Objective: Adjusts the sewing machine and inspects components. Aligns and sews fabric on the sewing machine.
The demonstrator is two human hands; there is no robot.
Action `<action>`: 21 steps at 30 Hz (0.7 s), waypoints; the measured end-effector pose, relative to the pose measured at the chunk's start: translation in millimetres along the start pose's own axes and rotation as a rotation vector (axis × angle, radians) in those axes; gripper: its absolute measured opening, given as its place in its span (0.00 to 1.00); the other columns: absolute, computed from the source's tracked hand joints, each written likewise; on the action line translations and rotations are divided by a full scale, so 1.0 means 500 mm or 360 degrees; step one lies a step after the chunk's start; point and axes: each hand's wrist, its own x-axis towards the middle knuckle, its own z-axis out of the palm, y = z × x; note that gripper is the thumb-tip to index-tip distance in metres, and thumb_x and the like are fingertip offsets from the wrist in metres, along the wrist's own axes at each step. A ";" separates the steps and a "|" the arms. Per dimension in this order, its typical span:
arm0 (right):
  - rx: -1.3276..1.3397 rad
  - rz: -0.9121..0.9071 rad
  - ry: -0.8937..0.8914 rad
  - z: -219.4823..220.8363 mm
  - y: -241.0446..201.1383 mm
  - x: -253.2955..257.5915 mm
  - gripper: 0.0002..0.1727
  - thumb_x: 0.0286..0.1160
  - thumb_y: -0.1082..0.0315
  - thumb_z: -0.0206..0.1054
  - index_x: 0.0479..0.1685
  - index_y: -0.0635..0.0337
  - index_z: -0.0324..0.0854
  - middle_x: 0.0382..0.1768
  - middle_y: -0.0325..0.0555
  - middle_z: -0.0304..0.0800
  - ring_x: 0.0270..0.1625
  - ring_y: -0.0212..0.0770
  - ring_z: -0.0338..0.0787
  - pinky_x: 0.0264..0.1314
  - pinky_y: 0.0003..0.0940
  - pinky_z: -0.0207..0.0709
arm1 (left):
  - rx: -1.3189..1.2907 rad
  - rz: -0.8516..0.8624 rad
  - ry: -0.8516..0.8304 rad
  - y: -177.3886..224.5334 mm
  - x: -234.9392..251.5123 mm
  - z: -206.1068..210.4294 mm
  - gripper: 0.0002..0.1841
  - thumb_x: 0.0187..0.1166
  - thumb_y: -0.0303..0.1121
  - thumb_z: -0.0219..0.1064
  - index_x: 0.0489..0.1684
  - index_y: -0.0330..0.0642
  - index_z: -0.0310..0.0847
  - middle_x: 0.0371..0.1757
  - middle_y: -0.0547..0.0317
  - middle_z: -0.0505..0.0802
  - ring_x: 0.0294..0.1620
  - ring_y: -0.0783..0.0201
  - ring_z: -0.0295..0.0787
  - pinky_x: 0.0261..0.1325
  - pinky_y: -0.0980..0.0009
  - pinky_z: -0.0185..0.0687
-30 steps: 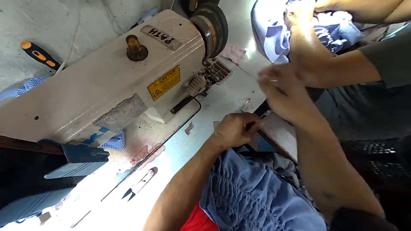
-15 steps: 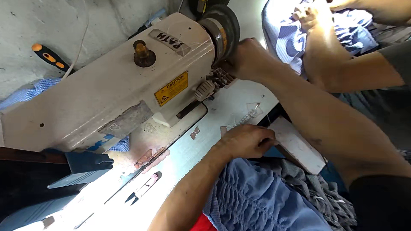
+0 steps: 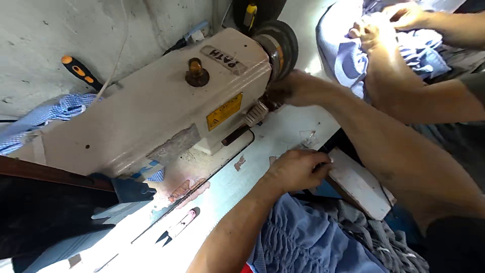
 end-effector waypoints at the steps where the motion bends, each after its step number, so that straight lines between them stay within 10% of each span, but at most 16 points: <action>1: -0.0102 -0.0019 -0.0040 -0.011 -0.009 -0.018 0.08 0.79 0.72 0.67 0.44 0.58 0.93 0.37 0.50 0.95 0.43 0.52 0.93 0.54 0.61 0.83 | -0.0002 -0.0014 -0.0007 0.002 0.002 -0.006 0.14 0.86 0.36 0.64 0.47 0.34 0.92 0.41 0.49 0.96 0.44 0.58 0.94 0.55 0.59 0.88; 15: -0.0314 -0.0140 0.0118 -0.054 -0.063 -0.002 0.09 0.80 0.68 0.67 0.37 0.64 0.89 0.33 0.62 0.91 0.41 0.66 0.91 0.46 0.70 0.78 | -0.0069 -0.0071 -0.0092 0.011 0.001 -0.016 0.18 0.85 0.43 0.66 0.49 0.33 0.90 0.39 0.49 0.94 0.40 0.59 0.92 0.52 0.60 0.88; 21: -0.0105 -0.0056 0.0140 0.012 0.001 -0.038 0.10 0.81 0.72 0.64 0.41 0.59 0.93 0.36 0.50 0.94 0.43 0.53 0.93 0.52 0.61 0.84 | -0.0027 0.0043 -0.0103 0.007 0.001 -0.017 0.18 0.84 0.44 0.67 0.45 0.35 0.92 0.37 0.51 0.95 0.41 0.60 0.92 0.53 0.60 0.87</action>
